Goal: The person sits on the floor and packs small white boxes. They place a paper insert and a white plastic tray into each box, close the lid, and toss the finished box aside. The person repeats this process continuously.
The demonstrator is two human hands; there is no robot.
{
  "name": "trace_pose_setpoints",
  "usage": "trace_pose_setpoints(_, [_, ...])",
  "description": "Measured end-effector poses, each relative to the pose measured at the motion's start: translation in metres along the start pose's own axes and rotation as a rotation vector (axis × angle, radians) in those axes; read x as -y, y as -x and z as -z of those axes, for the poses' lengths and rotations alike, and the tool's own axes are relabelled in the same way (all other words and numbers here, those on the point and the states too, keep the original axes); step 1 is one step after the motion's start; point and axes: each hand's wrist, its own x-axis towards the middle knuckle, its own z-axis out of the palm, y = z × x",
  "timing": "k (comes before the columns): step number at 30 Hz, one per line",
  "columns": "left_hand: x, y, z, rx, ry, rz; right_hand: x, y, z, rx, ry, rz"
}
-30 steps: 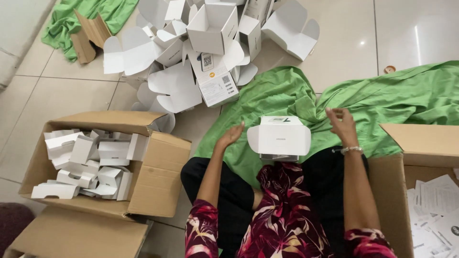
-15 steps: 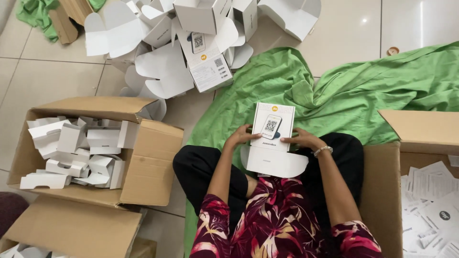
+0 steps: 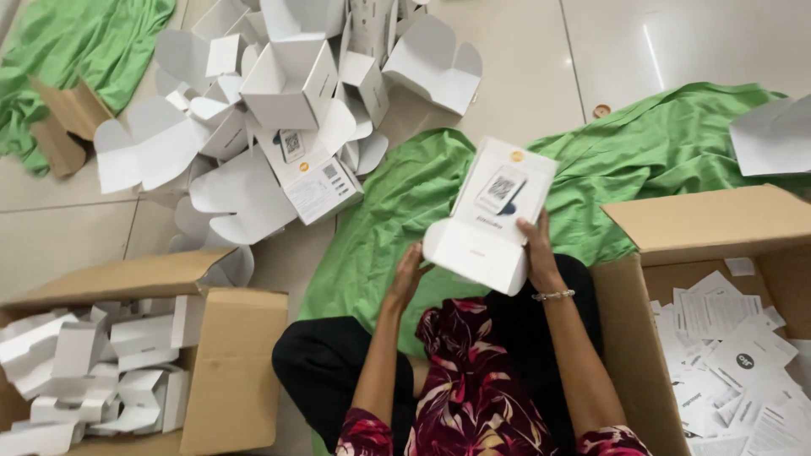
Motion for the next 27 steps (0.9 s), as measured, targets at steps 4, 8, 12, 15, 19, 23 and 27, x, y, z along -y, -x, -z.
trace_pose_setpoints(4, [0.046, -0.039, -0.061, 0.032, -0.41, -0.038, 0.001, -0.03, 0.04, -0.53, -0.185, 0.31])
trace_pose_setpoints(8, [0.128, -0.091, -0.116, 0.173, -0.937, -0.272, -0.022, -0.057, 0.074, -0.862, -0.059, 0.376])
trace_pose_setpoints(12, [0.156, -0.148, -0.176, 0.311, -1.18, -0.413, -0.001, -0.089, 0.08, -0.937, -0.131, 0.335])
trace_pose_setpoints(15, [0.181, -0.187, -0.199, 0.449, -1.303, -0.261, 0.051, -0.139, 0.09, -0.968, -0.283, 0.34])
trace_pose_setpoints(19, [0.172, -0.199, -0.203, 0.61, -1.512, -0.026, 0.186, -0.262, 0.15, -0.862, -0.423, 0.51])
trace_pose_setpoints(23, [0.155, -0.189, -0.207, 0.652, -1.516, 0.206, 0.325, -0.372, 0.25, -0.906, -0.088, 0.778])
trace_pose_setpoints(27, [0.164, -0.199, -0.212, 0.64, -1.495, 0.315, 0.319, -0.361, 0.27, -0.847, -0.096, 0.913])
